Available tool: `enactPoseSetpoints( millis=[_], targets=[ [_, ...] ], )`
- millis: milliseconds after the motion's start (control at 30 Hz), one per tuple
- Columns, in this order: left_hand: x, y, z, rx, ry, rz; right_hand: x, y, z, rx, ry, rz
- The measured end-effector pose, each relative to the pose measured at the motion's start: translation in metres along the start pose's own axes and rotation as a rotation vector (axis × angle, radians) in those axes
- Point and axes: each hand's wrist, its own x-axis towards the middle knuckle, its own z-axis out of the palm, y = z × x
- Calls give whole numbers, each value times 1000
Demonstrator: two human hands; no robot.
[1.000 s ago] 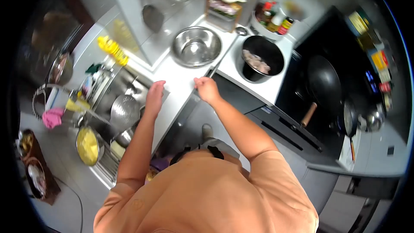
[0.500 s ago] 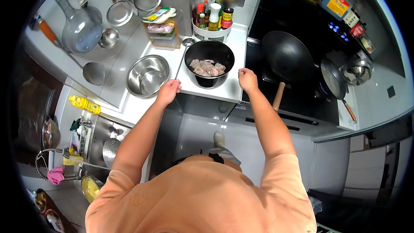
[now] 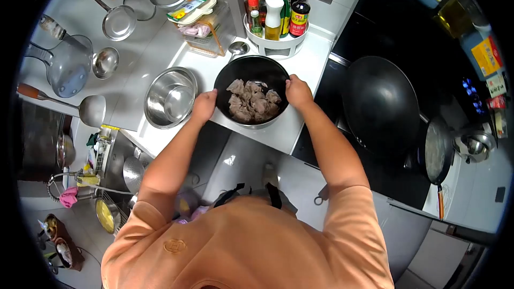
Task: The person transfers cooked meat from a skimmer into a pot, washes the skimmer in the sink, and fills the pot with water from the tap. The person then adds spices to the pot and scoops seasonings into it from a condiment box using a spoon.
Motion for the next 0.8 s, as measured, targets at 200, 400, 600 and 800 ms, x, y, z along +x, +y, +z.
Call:
enactPoseSetpoints(
  millis=[200,400,600,800],
  targets=[
    [6,97,-37,0,76,138,-4,12,-33,356,-116,200],
    [26,47,-33,80,-194,-13,0,15,-28,322,-153,172],
    [-20,37,-14,-383,-142,-160,-19,-8,-51,207,-51,21],
    [-23,47,-13,-426,-123,-116,-29,-11,-58,396,-63,222]
  ],
)
